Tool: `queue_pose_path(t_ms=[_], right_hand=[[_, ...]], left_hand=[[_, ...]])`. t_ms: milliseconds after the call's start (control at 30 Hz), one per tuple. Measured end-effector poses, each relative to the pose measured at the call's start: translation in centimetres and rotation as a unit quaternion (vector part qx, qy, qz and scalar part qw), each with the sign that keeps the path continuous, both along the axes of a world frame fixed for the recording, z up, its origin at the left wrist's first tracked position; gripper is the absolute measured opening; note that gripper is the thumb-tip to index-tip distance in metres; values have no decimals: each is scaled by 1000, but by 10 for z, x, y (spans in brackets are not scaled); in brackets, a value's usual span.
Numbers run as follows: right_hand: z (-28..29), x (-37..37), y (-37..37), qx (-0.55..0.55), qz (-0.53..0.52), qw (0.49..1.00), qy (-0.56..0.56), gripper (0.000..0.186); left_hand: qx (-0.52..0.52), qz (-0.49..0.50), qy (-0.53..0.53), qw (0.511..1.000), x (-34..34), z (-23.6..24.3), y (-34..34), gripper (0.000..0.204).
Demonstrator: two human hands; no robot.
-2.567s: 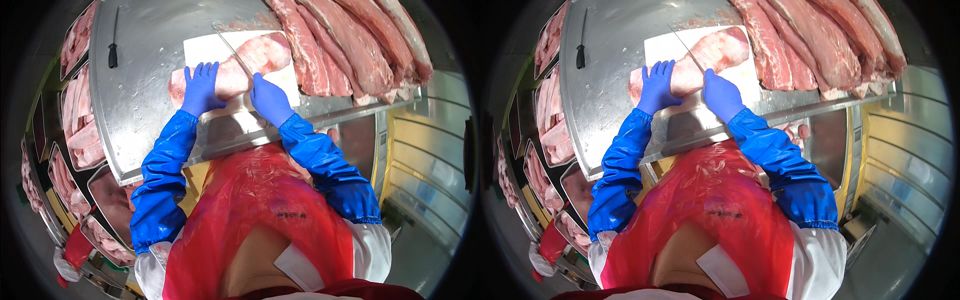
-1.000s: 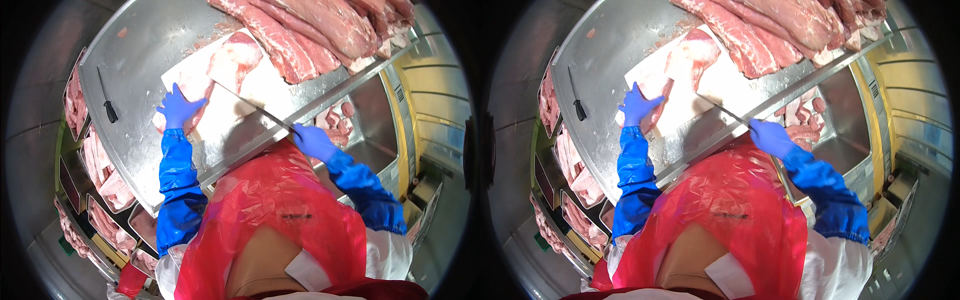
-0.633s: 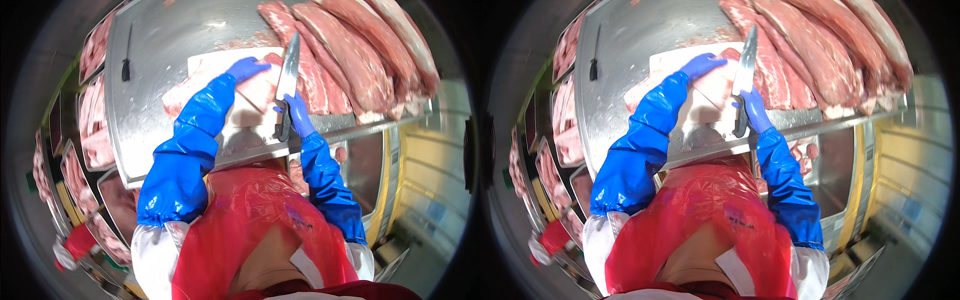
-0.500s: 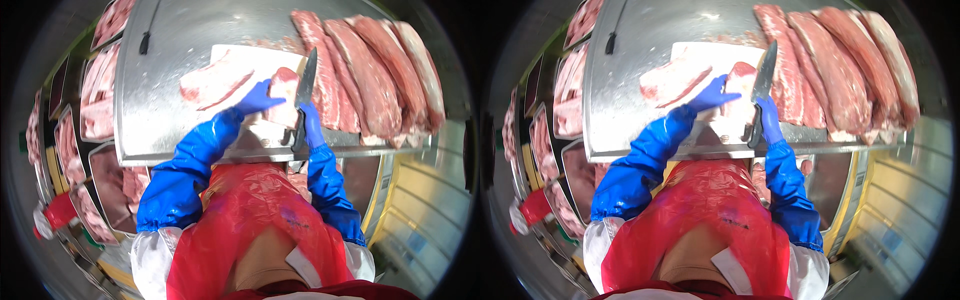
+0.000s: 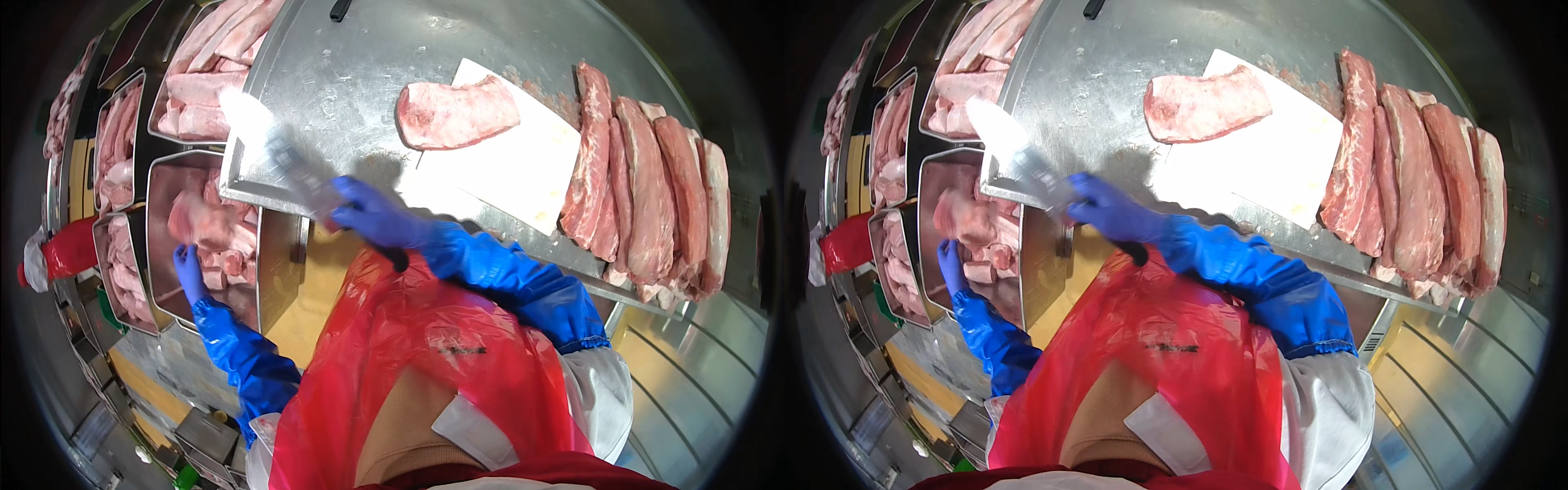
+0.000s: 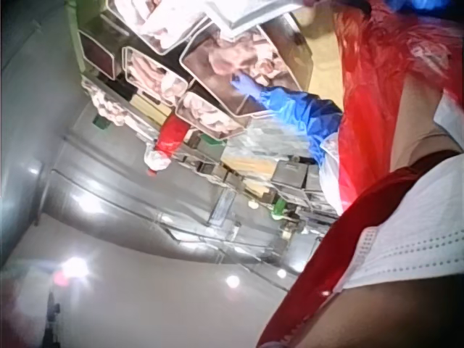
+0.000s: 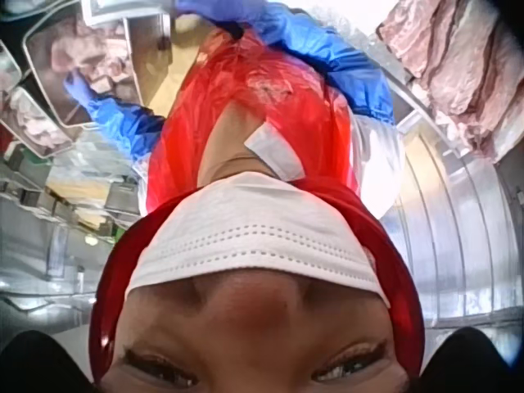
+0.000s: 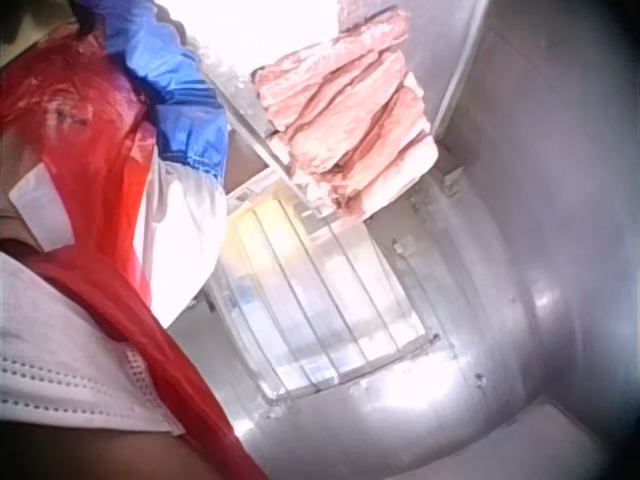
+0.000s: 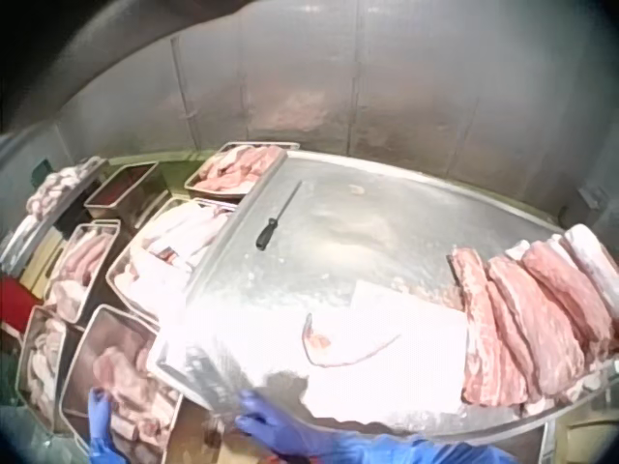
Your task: The person cuts large pieces of raw meat into smaller portions using a knife on a cutting board. The cut pieces are placed into a metal tray. The person also sharpens the knife with a honing steel during the process.
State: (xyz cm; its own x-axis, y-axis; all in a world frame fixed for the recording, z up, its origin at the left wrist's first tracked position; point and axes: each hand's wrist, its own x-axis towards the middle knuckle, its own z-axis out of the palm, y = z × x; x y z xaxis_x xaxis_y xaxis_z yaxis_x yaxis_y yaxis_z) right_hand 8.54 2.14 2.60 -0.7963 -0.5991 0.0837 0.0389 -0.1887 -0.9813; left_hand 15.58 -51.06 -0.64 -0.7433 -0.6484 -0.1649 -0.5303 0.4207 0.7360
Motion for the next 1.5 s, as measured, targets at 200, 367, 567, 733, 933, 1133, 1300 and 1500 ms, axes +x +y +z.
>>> queue_pose_path(t_ms=[200,367,567,733,933,1133,1300,1500], right_hand=[[-62,23,194,139,-476,853,-163,26],[-71,62,275,161,-535,802,-211,27],[-87,52,241,-34,-476,828,-296,32],[-103,7,230,-146,-455,826,-300,31],[-80,17,237,-247,-501,790,-253,23],[-84,79,306,-5,-689,689,-227,16],[-76,78,306,190,-688,678,-176,22],[-40,89,204,412,-602,683,-20,23]], left_hand=[[12,-453,122,883,-148,-2,352,54],[22,-651,16,759,-288,-20,536,68],[188,-712,-231,636,-289,-34,559,77],[73,-593,-182,781,-228,-13,569,68],[-333,-648,107,677,-169,56,657,58],[-255,-670,274,641,-93,-24,635,60],[22,-638,293,712,-117,-41,615,47],[-11,-662,284,694,-144,-61,588,35]])
